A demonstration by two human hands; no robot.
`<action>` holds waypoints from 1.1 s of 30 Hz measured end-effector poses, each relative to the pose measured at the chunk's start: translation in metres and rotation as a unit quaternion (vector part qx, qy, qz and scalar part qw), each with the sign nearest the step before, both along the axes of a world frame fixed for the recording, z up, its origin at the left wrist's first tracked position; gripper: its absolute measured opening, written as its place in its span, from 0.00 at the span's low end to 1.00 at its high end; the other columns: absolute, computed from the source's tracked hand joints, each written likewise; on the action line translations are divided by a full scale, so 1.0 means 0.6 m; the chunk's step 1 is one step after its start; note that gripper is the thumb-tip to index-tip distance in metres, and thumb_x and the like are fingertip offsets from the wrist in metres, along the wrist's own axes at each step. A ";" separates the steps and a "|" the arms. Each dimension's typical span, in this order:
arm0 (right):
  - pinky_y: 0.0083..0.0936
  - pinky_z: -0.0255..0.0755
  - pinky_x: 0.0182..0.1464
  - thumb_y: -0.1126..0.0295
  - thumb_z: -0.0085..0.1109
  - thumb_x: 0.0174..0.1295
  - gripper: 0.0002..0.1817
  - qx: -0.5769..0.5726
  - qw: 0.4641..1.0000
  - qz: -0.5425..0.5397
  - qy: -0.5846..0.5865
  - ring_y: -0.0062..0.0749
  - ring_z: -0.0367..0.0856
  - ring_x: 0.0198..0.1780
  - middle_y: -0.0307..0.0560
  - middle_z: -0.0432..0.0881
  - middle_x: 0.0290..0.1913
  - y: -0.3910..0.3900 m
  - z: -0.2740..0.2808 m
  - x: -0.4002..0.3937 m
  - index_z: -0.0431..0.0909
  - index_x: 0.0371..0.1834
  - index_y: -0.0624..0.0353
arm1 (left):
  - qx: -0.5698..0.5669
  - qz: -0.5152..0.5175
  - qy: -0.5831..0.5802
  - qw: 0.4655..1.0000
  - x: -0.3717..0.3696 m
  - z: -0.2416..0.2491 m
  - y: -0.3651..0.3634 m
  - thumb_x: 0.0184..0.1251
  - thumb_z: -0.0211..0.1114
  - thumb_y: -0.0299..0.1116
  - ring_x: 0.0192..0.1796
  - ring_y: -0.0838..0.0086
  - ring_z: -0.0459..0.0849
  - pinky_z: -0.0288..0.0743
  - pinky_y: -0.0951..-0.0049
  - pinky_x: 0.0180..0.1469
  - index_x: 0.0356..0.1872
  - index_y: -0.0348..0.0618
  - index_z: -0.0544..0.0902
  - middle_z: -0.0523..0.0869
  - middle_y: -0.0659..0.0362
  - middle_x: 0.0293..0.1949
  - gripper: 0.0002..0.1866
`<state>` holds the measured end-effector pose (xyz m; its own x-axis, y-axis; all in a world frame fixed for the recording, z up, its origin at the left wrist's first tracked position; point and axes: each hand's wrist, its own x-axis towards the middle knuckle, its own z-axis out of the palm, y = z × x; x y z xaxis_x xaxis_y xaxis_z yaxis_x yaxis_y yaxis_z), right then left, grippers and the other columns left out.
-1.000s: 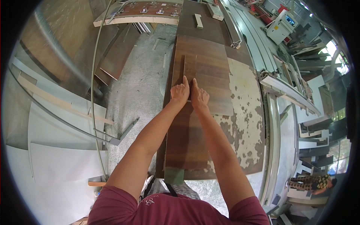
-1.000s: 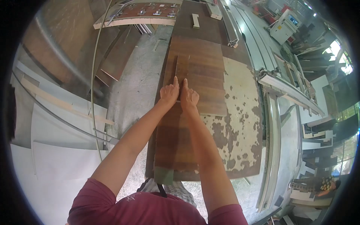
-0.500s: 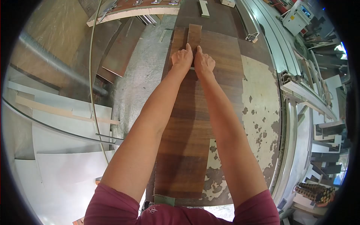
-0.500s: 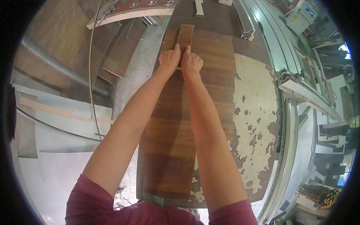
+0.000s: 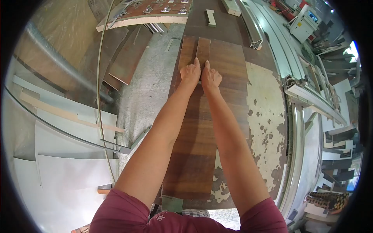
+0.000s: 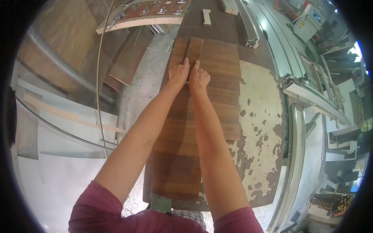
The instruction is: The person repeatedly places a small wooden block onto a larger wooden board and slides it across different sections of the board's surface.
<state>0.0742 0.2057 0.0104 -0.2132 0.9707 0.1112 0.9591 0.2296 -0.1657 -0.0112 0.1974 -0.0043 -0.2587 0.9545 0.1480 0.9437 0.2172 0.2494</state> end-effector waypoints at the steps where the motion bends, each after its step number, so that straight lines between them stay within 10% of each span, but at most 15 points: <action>1: 0.29 0.74 0.37 0.68 0.44 0.59 0.23 0.007 1.000 -0.001 -0.001 0.37 0.81 0.38 0.48 0.82 0.35 -0.016 0.001 0.005 0.61 0.60 0.52 | 0.007 -0.001 -0.001 1.000 0.004 -0.007 -0.013 0.61 0.44 0.30 0.39 0.61 0.82 0.76 0.62 0.38 0.59 0.37 0.61 0.82 0.47 0.36 0.23; 33: 0.38 0.70 0.38 0.61 0.44 0.60 0.25 -0.065 0.995 -0.070 -0.018 0.48 0.79 0.38 0.55 0.80 0.36 -0.743 0.008 0.142 0.57 0.62 0.41 | -0.056 -0.088 -0.034 0.994 0.136 0.004 -0.730 0.60 0.47 0.29 0.34 0.69 0.84 0.76 0.70 0.31 0.63 0.34 0.53 0.84 0.52 0.32 0.29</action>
<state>0.1593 -0.2401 0.0152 -0.0763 0.9968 -0.0228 0.9862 0.0721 -0.1493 0.0705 -0.2405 -0.0018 -0.0916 0.9954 0.0269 0.9515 0.0795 0.2972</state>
